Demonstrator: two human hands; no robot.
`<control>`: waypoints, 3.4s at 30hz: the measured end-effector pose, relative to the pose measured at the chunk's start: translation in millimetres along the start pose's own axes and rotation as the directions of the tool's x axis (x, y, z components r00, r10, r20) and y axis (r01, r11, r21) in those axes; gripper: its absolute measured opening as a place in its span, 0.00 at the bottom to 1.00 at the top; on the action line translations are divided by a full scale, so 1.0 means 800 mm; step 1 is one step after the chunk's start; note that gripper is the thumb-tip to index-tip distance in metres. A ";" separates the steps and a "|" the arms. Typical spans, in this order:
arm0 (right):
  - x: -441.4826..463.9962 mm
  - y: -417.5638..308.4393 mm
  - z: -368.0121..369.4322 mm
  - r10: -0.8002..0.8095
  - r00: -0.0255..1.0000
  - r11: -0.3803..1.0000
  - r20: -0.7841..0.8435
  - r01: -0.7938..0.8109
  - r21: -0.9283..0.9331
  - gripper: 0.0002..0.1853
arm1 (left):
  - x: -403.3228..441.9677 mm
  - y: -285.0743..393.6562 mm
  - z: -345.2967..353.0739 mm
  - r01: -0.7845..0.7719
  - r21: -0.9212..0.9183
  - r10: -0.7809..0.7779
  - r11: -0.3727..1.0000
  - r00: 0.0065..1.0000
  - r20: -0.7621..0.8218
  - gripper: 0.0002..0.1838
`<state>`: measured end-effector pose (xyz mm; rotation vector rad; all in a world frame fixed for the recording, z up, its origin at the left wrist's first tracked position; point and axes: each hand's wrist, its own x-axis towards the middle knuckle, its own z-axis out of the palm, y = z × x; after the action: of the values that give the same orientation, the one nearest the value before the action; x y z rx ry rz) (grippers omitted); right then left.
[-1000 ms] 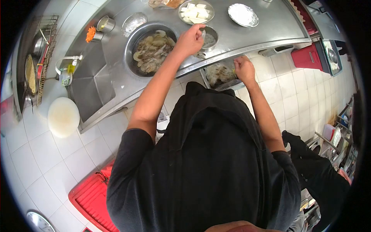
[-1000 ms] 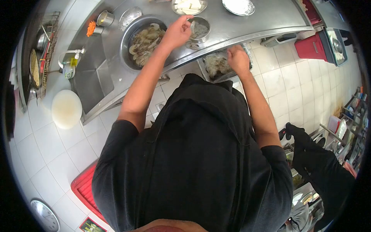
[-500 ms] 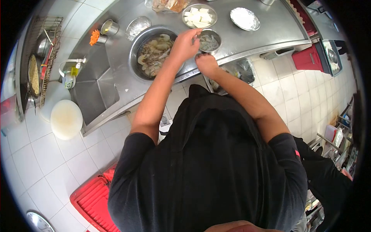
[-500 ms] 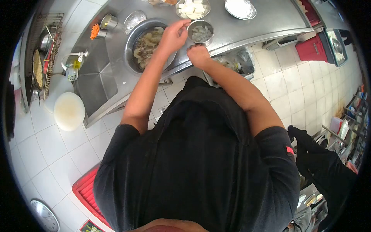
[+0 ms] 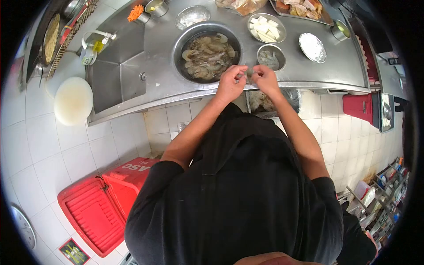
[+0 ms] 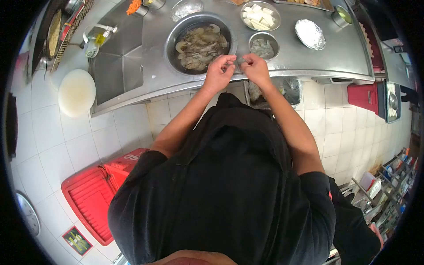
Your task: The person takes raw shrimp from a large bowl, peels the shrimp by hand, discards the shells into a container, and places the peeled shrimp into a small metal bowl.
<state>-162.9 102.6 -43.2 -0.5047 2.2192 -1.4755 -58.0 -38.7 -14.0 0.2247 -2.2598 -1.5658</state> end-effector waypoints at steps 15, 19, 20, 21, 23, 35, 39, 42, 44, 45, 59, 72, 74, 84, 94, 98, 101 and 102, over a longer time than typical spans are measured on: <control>-0.072 0.016 -0.068 -0.261 0.962 0.946 -0.081 0.238 -0.218 0.10 | -0.002 -0.003 0.077 0.281 -0.202 -0.225 0.938 0.938 0.263 0.11; -0.093 0.035 -0.084 -0.316 0.941 0.869 -0.119 0.236 -0.436 0.09 | -0.003 -0.011 0.099 0.301 -0.147 -0.241 0.942 0.914 0.328 0.10; -0.098 0.038 -0.088 -0.312 0.942 0.854 -0.125 0.221 -0.471 0.09 | -0.004 -0.014 0.104 0.296 -0.139 -0.236 0.945 0.911 0.338 0.10; -0.103 0.042 -0.091 -0.309 0.942 0.837 -0.129 0.206 -0.506 0.08 | -0.005 -0.016 0.109 0.290 -0.131 -0.231 0.948 0.909 0.347 0.10; -0.110 0.050 -0.097 -0.327 0.931 0.832 -0.163 0.202 -0.517 0.07 | -0.006 -0.023 0.116 0.294 -0.124 -0.237 0.948 0.908 0.345 0.10; -0.113 0.067 -0.126 -0.485 0.865 0.717 -0.127 0.311 -0.623 0.10 | 0.007 -0.015 0.112 0.568 -0.156 -0.474 0.808 0.784 0.400 0.11; -0.096 0.009 -0.112 -0.447 0.893 0.757 -0.042 0.353 -0.549 0.10 | 0.007 -0.011 0.116 0.638 -0.202 -0.498 0.743 0.728 0.471 0.11; -0.084 0.010 -0.104 -0.370 0.928 0.750 0.035 0.321 -0.579 0.09 | 0.007 -0.011 0.112 0.648 -0.219 -0.512 0.729 0.729 0.455 0.10; -0.081 0.011 -0.098 -0.376 0.926 0.740 0.046 0.330 -0.586 0.09 | 0.004 -0.013 0.107 0.668 -0.228 -0.528 0.708 0.715 0.458 0.10; -0.081 0.008 -0.097 -0.356 0.933 0.752 0.058 0.323 -0.574 0.09 | 0.003 -0.015 0.106 0.678 -0.232 -0.534 0.697 0.708 0.462 0.10; -0.059 0.080 -0.076 0.090 0.982 0.931 -0.164 -0.025 0.364 0.07 | 0.008 -0.010 0.106 0.576 -0.308 -0.434 0.757 0.796 0.422 0.12; -0.072 0.028 -0.095 -0.465 0.819 0.876 -0.336 0.369 -0.312 0.09 | 0.013 -0.003 0.115 0.584 -0.401 -0.449 0.706 0.807 0.384 0.15; -0.077 0.014 -0.097 -0.532 0.808 0.806 -0.254 0.390 -0.446 0.09 | 0.013 -0.002 0.116 0.575 -0.420 -0.434 0.702 0.813 0.389 0.15; -0.073 0.068 -0.075 0.125 0.935 0.943 -0.331 -0.008 0.332 0.07 | 0.013 -0.011 0.127 0.586 -0.453 -0.490 0.672 0.810 0.321 0.13; -0.070 0.065 -0.072 0.069 0.964 0.935 -0.257 0.027 0.353 0.02 | 0.008 -0.007 0.130 0.629 -0.408 -0.528 0.661 0.777 0.343 0.12; -0.070 0.081 -0.093 0.080 0.935 0.983 -0.346 -0.016 0.184 0.04 | 0.005 -0.007 0.132 0.648 -0.348 -0.520 0.678 0.757 0.396 0.13; -0.071 0.104 -0.113 -0.087 0.937 0.952 -0.339 -0.022 -0.304 0.06 | 0.008 -0.021 0.133 0.649 -0.304 -0.506 0.697 0.746 0.433 0.14; -0.075 0.108 -0.116 -0.132 0.953 0.903 -0.274 0.001 -0.431 0.09 | 0.010 -0.022 0.132 0.648 -0.289 -0.500 0.705 0.742 0.446 0.15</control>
<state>-167.2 237.2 -82.9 -0.5233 2.8162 -1.1505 -108.4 43.6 -61.3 0.6517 -2.0998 -2.5761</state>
